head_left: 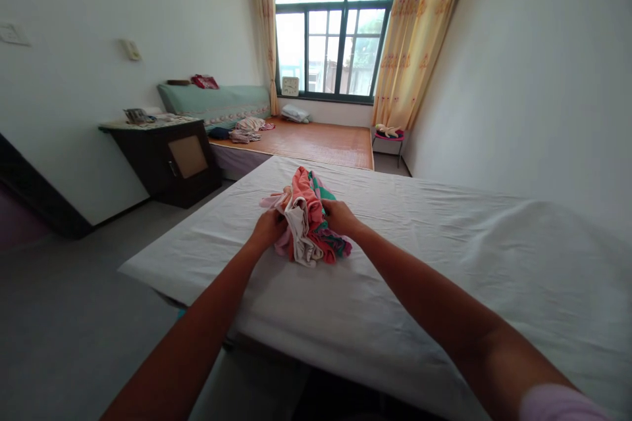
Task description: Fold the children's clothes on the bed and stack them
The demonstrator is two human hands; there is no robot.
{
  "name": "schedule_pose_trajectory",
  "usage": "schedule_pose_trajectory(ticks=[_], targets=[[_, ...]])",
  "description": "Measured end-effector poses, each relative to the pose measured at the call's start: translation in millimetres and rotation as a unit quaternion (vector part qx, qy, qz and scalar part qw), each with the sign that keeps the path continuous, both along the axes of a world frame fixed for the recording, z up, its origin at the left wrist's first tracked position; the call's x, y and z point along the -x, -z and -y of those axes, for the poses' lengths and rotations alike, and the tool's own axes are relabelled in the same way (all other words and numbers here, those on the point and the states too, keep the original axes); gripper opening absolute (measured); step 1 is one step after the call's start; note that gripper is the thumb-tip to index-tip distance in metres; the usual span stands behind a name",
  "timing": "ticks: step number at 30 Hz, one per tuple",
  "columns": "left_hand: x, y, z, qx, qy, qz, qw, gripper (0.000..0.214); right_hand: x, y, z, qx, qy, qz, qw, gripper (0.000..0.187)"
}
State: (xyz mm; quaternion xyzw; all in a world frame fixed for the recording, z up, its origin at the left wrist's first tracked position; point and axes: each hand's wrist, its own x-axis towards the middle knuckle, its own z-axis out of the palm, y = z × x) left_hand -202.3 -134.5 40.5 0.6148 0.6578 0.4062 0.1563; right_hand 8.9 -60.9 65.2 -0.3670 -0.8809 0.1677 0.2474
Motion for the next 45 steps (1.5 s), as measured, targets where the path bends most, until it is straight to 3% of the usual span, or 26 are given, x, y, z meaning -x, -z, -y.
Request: schedule_pose_trajectory(ticks=[3, 6, 9, 11, 13, 16, 17, 19, 21, 26, 29, 32, 34, 37, 40, 41, 42, 45], targets=[[-1, -11.1, -6, -0.04, 0.01, 0.023, 0.999, 0.023, -2, -5.4, -11, 0.015, 0.021, -0.045, 0.999, 0.009], [8, -41.6, -15, -0.122, 0.017, 0.13, 0.984, 0.029, -11, -37.3, -33, 0.037, 0.073, -0.175, 0.981, 0.002], [24, -87.3, -23, -0.246, -0.023, 0.236, 0.94, 0.029, -29, -88.3, -58, 0.01, 0.088, -0.405, 0.91, 0.01], [36, -111.1, -23, -0.334, -0.051, 0.277, 0.899, 0.03, -46, -116.2, -70, -0.042, 0.079, -0.487, 0.869, 0.015], [47, -118.8, -18, -0.358, -0.076, 0.257, 0.895, 0.029, -64, -126.6, -77, -0.074, 0.074, -0.495, 0.862, 0.017], [58, -100.9, -2, -0.23, -0.099, 0.05, 0.967, 0.027, -85, -106.8, -77, -0.056, 0.073, -0.375, 0.922, 0.016], [60, -90.9, 4, -0.174, -0.112, -0.042, 0.978, 0.028, -87, -94.6, -75, -0.042, 0.079, -0.312, 0.946, 0.014], [60, -72.2, 13, -0.11, -0.146, -0.178, 0.967, 0.031, -82, -70.0, -66, -0.032, 0.1, -0.2, 0.974, 0.017], [57, -59.5, 17, -0.095, -0.144, -0.226, 0.959, 0.034, -63, -51.1, -54, -0.052, 0.105, -0.149, 0.982, 0.027], [37, -44.0, 6, -0.039, 0.022, -0.171, 0.984, 0.034, 7, -21.6, -13, -0.068, -0.038, -0.006, 0.997, 0.025], [26, -32.6, 2, 0.027, 0.121, -0.062, 0.99, 0.037, 35, 0.2, 5, -0.077, -0.039, 0.08, 0.993, 0.02], [26, -25.5, 6, 0.011, 0.104, 0.046, 0.993, 0.045, 40, 12.7, 5, -0.076, -0.007, 0.078, 0.994, 0.01], [34, -26.0, 11, -0.027, 0.049, 0.07, 0.996, 0.047, 31, 5.9, -7, -0.053, 0.015, 0.019, 0.998, 0.007], [50, -31.0, 19, -0.062, -0.015, 0.024, 0.998, 0.044, 5, -28.4, -34, 0.001, 0.069, -0.191, 0.979, 0.008], [54, -36.0, 23, -0.047, -0.006, -0.037, 0.998, 0.041, -29, -70.8, -57, -0.031, 0.122, -0.462, 0.878, 0.017], [52, -37.2, 24, -0.03, 0.009, -0.063, 0.998, 0.039, -39, -81.1, -60, -0.059, 0.123, -0.502, 0.854, 0.019], [47, -38.2, 24, -0.009, 0.025, -0.099, 0.995, 0.038, -49, -87.9, -62, -0.07, 0.111, -0.514, 0.847, 0.018], [27, -41.5, 23, 0.063, 0.041, -0.252, 0.965, 0.034, -72, -88.5, -62, -0.063, 0.081, -0.495, 0.863, 0.017]])
